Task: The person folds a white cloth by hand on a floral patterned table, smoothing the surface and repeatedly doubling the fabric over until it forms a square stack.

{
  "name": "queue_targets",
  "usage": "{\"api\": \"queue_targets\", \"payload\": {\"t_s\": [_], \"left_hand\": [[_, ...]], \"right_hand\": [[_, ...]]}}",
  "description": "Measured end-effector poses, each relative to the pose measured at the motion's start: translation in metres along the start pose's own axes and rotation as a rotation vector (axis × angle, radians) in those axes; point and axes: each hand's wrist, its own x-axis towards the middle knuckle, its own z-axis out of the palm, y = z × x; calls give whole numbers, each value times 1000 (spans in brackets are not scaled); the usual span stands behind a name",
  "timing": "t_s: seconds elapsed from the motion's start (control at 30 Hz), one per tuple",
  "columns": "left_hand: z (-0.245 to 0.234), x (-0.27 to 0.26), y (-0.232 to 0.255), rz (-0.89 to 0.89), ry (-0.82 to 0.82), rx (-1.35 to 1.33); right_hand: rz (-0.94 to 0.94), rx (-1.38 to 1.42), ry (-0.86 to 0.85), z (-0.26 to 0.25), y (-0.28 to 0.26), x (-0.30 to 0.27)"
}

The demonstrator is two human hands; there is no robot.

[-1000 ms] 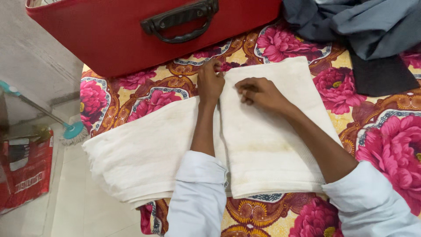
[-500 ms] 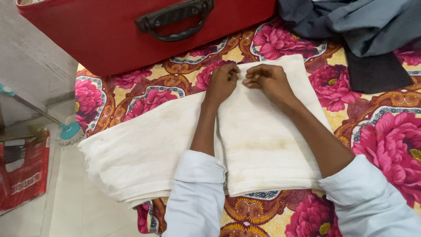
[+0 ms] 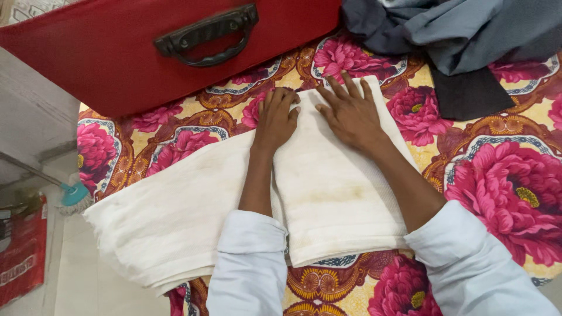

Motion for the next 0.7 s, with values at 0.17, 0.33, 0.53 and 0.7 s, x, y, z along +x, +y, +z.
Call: {"api": "queue_targets", "payload": {"t_s": [0.17, 0.33, 0.53, 0.7], "left_hand": [[0, 0, 1, -24, -11, 11], [1, 0, 0, -40, -8, -8], [0, 1, 0, -46, 7, -31], [-1, 2, 0, -57, -2, -39]], "right_hand": [[101, 99, -51, 9, 17, 2], [170, 199, 294, 23, 68, -4], [392, 681, 308, 47, 127, 1], [323, 651, 329, 49, 138, 1]]}}
